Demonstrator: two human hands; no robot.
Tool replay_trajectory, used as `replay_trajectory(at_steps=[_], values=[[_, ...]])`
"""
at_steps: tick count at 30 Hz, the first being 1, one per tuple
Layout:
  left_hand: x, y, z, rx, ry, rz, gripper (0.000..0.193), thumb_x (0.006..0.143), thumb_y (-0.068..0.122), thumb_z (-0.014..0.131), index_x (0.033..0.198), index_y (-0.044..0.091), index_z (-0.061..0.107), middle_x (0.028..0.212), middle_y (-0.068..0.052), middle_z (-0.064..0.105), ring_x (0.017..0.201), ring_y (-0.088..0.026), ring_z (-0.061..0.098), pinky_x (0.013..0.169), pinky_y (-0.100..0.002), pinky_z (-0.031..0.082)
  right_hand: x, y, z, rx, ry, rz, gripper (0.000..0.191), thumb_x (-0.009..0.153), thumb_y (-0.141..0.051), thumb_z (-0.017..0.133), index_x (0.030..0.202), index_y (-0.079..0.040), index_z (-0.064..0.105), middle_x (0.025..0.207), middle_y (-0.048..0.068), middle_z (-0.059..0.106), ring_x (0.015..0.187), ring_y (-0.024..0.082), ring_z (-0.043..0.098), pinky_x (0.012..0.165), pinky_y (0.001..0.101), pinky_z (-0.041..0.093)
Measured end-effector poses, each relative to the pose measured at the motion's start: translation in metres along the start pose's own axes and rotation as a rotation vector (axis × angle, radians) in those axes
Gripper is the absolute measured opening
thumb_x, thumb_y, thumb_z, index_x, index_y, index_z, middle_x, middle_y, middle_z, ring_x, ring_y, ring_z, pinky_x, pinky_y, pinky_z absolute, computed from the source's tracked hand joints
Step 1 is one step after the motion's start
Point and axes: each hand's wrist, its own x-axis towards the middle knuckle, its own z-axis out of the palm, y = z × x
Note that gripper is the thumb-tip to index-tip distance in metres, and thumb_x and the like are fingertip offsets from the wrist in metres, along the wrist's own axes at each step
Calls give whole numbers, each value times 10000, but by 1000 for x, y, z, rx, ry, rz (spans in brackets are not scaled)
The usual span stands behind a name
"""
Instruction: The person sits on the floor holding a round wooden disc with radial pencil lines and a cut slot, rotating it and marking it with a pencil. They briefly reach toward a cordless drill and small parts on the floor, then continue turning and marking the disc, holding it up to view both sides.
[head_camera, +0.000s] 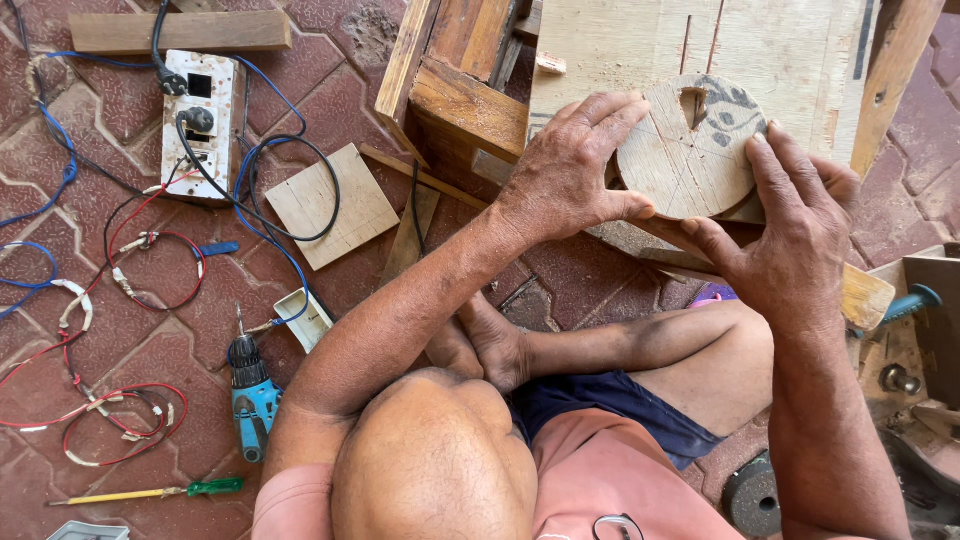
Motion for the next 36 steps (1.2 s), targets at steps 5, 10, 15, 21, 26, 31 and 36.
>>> replay_trajectory(at_steps=[5, 10, 15, 21, 26, 31, 36], values=[[0, -2, 1, 9, -5, -2, 991, 690, 501, 945, 1438, 11, 518, 1425, -153, 538, 1329, -348, 543, 1158, -447, 450, -1, 2, 1, -9, -19, -2, 794, 891, -401, 926, 1472, 42, 616, 1568, 194, 572, 1355, 344, 512, 1179, 436, 445], [0, -3, 3, 32, -4, 13, 1011, 695, 537, 938, 1439, 5, 509, 1423, -154, 533, 1328, -344, 540, 1159, -457, 440, 0, 2, -1, -14, -11, 0, 807, 851, -388, 919, 1471, 35, 622, 1556, 200, 581, 1343, 358, 519, 1155, 451, 458], [0, -3, 4, 41, -4, -5, 1011, 689, 536, 933, 1444, 15, 507, 1424, -153, 534, 1325, -348, 538, 1152, -462, 440, 1, 2, -2, -14, -27, 11, 783, 902, -406, 914, 1486, 21, 615, 1571, 181, 576, 1348, 341, 512, 1160, 433, 461], [0, -3, 4, 29, 4, 3, 1012, 703, 536, 930, 1455, 18, 495, 1433, -152, 530, 1340, -350, 537, 1166, -460, 441, 1, 2, -1, -7, -22, 13, 793, 890, -409, 917, 1479, 27, 612, 1565, 182, 575, 1323, 354, 514, 1141, 437, 464], [1, -1, 3, 42, -4, -12, 1004, 705, 531, 929, 1454, 22, 496, 1432, -152, 532, 1326, -355, 540, 1152, -464, 441, 2, 2, -2, -5, -33, 17, 803, 884, -402, 912, 1484, 33, 604, 1567, 191, 567, 1304, 365, 508, 1162, 457, 466], [2, 0, 4, 49, -4, -22, 997, 703, 536, 923, 1449, 25, 502, 1434, -150, 535, 1321, -355, 540, 1146, -459, 442, 2, 3, -2, -18, -30, 10, 802, 882, -393, 914, 1485, 34, 603, 1566, 192, 567, 1289, 365, 507, 1145, 455, 457], [0, -4, 4, 43, 7, -6, 1001, 700, 555, 919, 1459, 48, 507, 1443, -139, 545, 1339, -334, 547, 1166, -449, 447, 0, 6, 7, 31, 4, 15, 808, 859, -374, 921, 1485, 27, 605, 1574, 183, 568, 1319, 361, 511, 1154, 437, 450]])
